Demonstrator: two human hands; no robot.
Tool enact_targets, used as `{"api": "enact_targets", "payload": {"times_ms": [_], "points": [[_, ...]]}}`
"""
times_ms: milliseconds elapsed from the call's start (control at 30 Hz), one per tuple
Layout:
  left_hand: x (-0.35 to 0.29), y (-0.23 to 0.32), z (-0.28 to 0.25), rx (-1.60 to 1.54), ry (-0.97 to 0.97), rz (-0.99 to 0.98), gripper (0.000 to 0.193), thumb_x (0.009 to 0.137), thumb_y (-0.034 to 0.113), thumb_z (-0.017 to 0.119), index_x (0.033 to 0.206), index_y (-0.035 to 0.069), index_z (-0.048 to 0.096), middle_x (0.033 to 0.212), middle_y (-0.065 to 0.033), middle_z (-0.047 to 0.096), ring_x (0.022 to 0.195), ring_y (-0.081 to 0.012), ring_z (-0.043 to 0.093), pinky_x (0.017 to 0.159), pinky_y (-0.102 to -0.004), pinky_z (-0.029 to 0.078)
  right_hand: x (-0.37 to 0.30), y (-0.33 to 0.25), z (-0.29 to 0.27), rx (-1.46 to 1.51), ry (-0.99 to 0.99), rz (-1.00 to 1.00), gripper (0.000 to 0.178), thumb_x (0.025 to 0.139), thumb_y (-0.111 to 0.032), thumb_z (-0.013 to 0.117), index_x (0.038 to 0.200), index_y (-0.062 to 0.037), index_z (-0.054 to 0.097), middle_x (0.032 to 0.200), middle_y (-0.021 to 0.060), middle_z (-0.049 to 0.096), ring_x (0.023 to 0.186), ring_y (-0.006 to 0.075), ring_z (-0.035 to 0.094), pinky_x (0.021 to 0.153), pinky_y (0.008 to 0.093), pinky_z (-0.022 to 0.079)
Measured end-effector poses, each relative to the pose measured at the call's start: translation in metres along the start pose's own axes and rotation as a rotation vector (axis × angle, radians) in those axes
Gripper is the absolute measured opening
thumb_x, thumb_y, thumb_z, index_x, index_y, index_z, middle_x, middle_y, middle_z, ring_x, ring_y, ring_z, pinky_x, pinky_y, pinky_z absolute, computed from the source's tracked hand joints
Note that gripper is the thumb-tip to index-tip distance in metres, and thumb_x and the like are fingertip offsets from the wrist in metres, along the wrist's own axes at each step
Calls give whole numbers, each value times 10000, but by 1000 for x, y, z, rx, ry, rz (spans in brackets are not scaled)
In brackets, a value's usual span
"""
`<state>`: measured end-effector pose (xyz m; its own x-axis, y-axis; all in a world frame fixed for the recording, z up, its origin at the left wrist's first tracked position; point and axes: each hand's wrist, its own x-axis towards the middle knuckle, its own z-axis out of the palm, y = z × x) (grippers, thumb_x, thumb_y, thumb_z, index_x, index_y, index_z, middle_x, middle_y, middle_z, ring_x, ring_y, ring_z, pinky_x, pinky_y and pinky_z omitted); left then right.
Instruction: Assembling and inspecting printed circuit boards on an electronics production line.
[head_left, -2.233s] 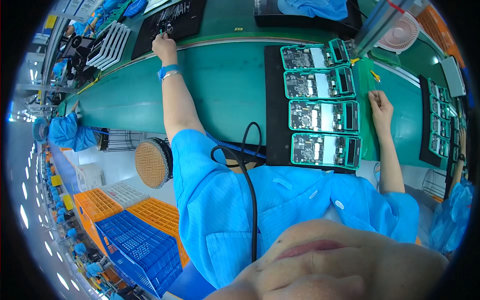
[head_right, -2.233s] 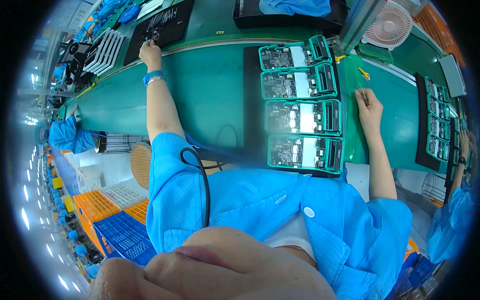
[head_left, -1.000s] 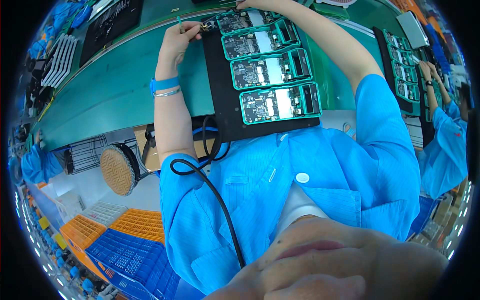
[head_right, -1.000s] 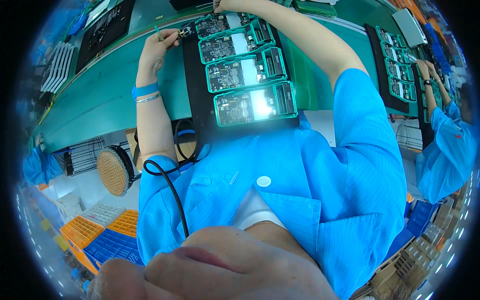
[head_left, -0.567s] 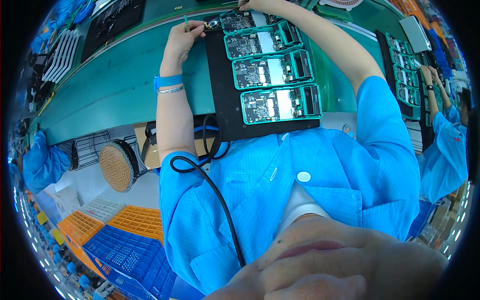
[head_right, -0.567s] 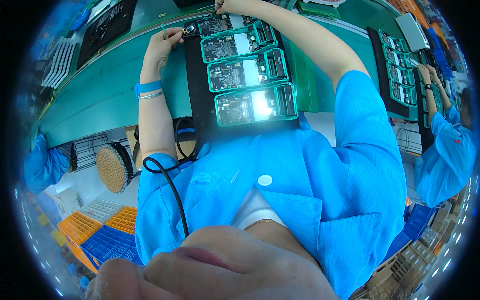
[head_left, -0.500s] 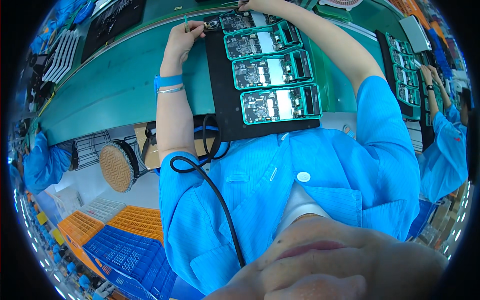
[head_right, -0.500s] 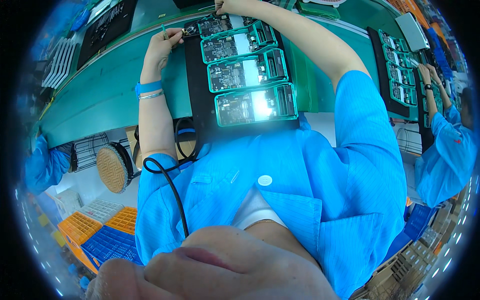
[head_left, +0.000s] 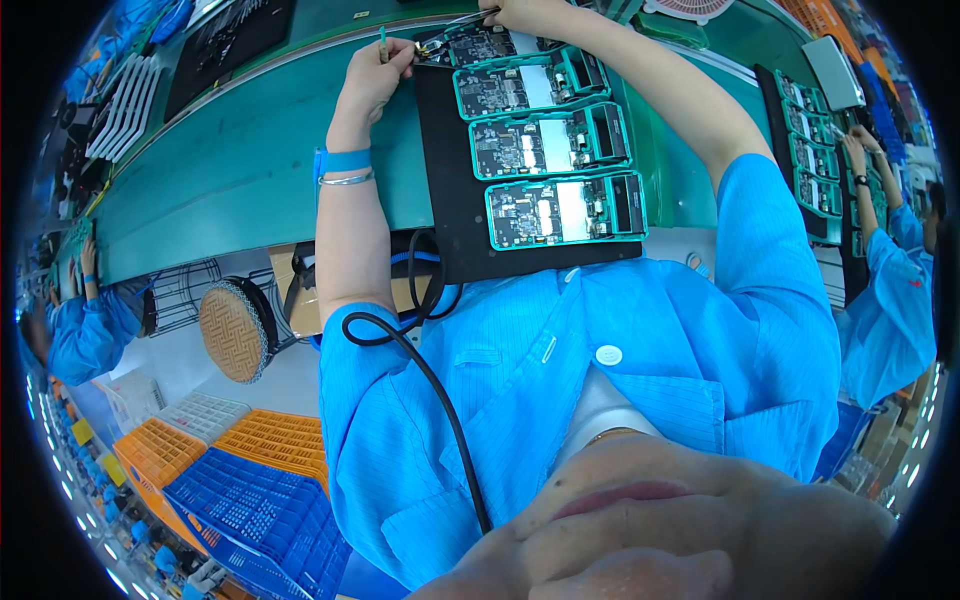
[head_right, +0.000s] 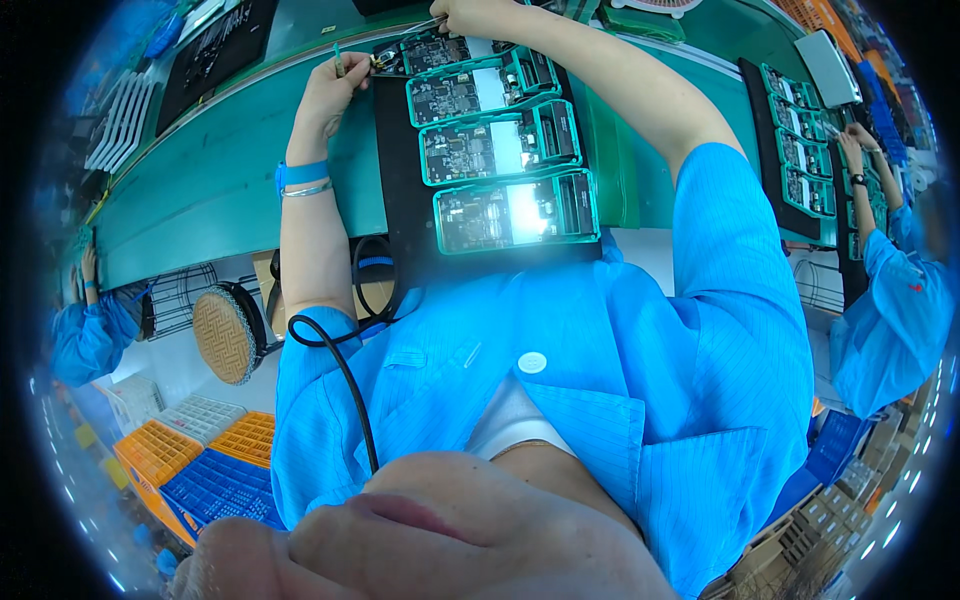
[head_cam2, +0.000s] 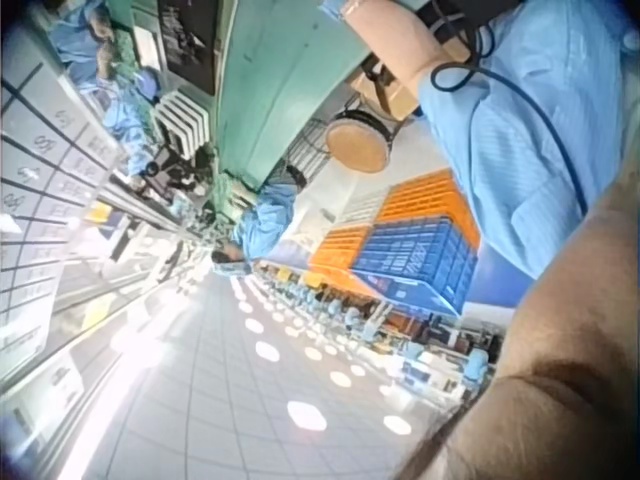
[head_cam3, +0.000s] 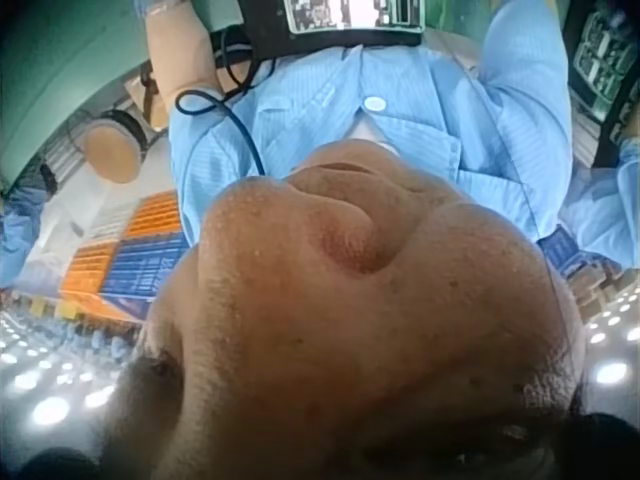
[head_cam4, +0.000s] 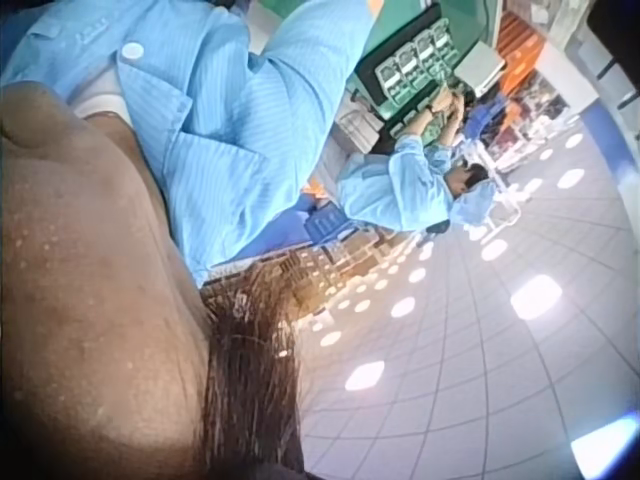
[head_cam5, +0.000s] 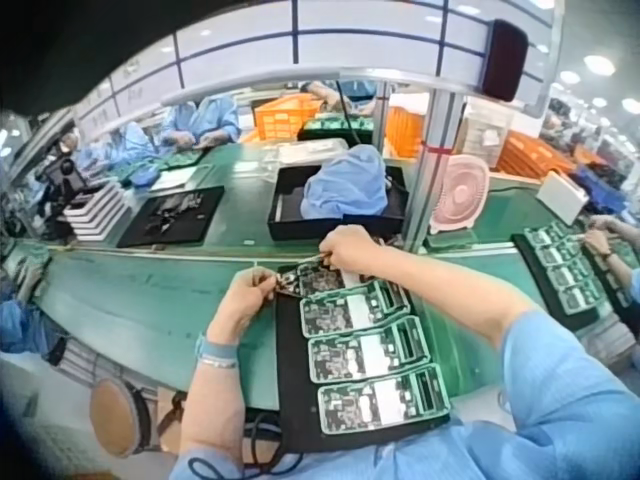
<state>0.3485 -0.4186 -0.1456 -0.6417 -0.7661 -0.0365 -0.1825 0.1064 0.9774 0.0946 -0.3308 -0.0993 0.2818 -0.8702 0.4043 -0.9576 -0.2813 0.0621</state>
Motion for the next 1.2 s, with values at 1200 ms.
{"api": "enact_targets", "payload": {"times_ms": [1200], "points": [[-3,7,11,16,-175,103,141,945,109,651,1018,-7,684,821,-10,654,689,-71,537,624,-221,447,-3,-23,-32,586,-346,300,215,697,-180,818,818,-19,744,712,116,710,665,217,689,618,361,525]]}}
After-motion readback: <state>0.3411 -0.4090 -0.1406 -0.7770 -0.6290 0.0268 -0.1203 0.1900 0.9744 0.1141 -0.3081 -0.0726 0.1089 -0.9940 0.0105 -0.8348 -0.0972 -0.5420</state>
